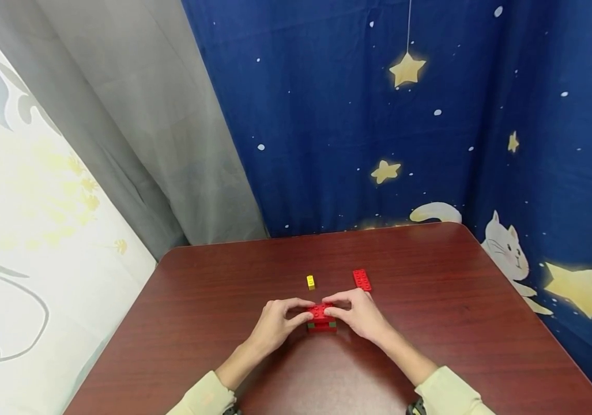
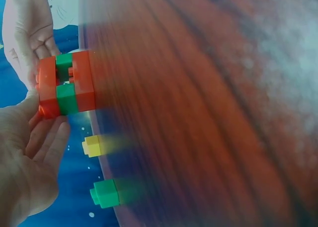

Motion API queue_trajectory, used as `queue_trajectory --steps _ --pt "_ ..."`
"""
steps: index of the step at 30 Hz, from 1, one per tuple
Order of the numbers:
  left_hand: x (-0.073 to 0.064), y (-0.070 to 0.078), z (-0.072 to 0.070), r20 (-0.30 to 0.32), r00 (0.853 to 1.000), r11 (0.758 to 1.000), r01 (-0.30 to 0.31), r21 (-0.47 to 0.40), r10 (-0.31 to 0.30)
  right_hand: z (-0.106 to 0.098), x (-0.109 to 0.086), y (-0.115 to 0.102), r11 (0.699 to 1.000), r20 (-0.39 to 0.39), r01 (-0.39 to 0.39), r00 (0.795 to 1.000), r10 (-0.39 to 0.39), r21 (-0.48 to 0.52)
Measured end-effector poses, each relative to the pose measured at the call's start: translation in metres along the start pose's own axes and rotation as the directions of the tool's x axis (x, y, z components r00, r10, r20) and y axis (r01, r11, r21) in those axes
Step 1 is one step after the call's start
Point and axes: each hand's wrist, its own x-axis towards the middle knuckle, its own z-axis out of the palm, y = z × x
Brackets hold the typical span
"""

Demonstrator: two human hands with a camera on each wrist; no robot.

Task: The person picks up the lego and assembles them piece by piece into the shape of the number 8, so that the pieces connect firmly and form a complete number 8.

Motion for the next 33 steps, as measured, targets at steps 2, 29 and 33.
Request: queue_trajectory --steps 2,29,33 --pt "0.0000 -0.0003 0.0000 0.002 1.000 1.000 0.000 -0.002 0.000 -0.0027 0.0016 -0.0033 1.000 0.000 0.001 1.000 -0.001 -0.021" --pt "0.0003 -0.0010 0.0003 -0.010 1.000 1.000 -0.002 0.029 0.002 0.0004 -0.0051 -0.0001 0.999 0.040 -0.033 0.999 0.032 0.030" --pt "0.0004 -0.0002 0.0004 -0.004 1.000 1.000 0.002 0.021 -0.002 -0.0007 -0.0060 -0.0001 0.999 0.042 -0.035 0.998 0.036 -0.004"
